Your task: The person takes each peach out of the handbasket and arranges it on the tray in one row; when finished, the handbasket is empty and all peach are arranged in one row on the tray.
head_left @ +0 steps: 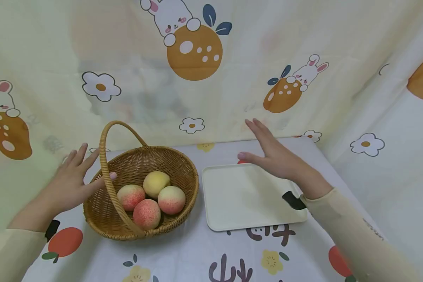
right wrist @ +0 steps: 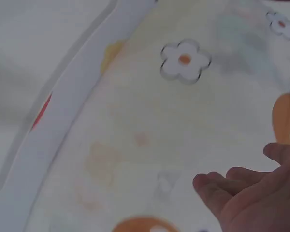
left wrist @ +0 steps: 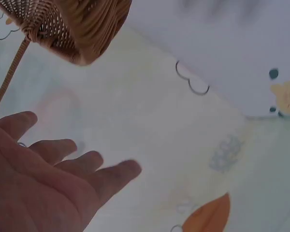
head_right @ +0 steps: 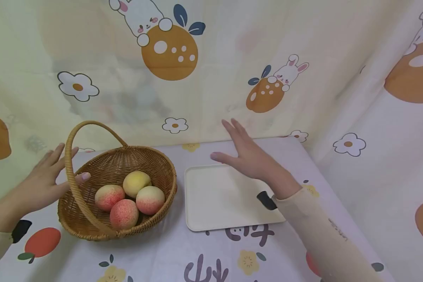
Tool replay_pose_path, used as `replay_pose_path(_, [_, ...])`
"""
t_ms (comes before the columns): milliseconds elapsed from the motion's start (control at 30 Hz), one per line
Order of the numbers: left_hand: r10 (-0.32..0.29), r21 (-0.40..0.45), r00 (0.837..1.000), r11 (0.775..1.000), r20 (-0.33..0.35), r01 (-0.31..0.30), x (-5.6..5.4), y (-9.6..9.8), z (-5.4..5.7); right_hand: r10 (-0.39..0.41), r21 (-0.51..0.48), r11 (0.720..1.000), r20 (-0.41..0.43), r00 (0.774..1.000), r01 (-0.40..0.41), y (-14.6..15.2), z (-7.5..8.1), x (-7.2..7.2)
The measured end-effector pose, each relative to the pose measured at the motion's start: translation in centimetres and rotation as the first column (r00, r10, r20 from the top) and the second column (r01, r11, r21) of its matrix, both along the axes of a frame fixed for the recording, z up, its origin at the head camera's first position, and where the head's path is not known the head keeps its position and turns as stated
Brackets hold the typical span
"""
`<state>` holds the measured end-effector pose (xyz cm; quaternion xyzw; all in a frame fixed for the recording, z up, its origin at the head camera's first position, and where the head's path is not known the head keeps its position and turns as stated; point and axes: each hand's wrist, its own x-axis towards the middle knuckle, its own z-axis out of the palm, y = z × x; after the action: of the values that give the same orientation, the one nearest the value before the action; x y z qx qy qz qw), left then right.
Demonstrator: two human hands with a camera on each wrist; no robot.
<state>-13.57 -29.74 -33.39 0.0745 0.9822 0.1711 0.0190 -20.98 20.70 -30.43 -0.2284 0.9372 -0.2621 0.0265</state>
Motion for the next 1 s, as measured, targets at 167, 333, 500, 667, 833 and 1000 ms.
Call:
replay_pose_path(167, [-0.018,0.123,0.994,0.992,0.106,0.005,0.8,-0.4,-1.4,0.104,-0.206,0.974,0.036,0.994,-0.095,-4.5,-0.7,0.1])
replay_pose_path(333, [-0.065,0.219,0.987,0.975,0.149,0.031,1.0,-0.5,-2.8,0.190,-0.303,0.942,0.119,0.974,-0.147,-8.9,-1.3,0.5])
replay_pose_path(500, [-0.070,0.277,0.982,0.961,0.177,0.019,1.0,-0.4,-3.8,0.311,-0.292,0.922,0.168,0.935,-0.255,-12.7,-2.4,0.8])
replay_pose_path(667, [-0.074,0.295,0.982,0.955,0.176,0.020,0.8,-0.3,-4.2,0.373,-0.215,0.917,0.170,0.912,-0.335,-15.3,-3.6,1.1])
replay_pose_path(833, [-0.060,0.285,0.984,0.959,0.169,0.009,0.7,-0.4,-4.5,0.420,-0.165,0.904,0.179,0.890,-0.393,-16.7,-4.7,1.4])
replay_pose_path(1000, [-0.055,0.317,0.985,0.948,0.164,0.000,0.8,-0.5,-4.7,0.420,-0.069,0.908,0.180,0.890,-0.414,-17.6,-5.1,1.9])
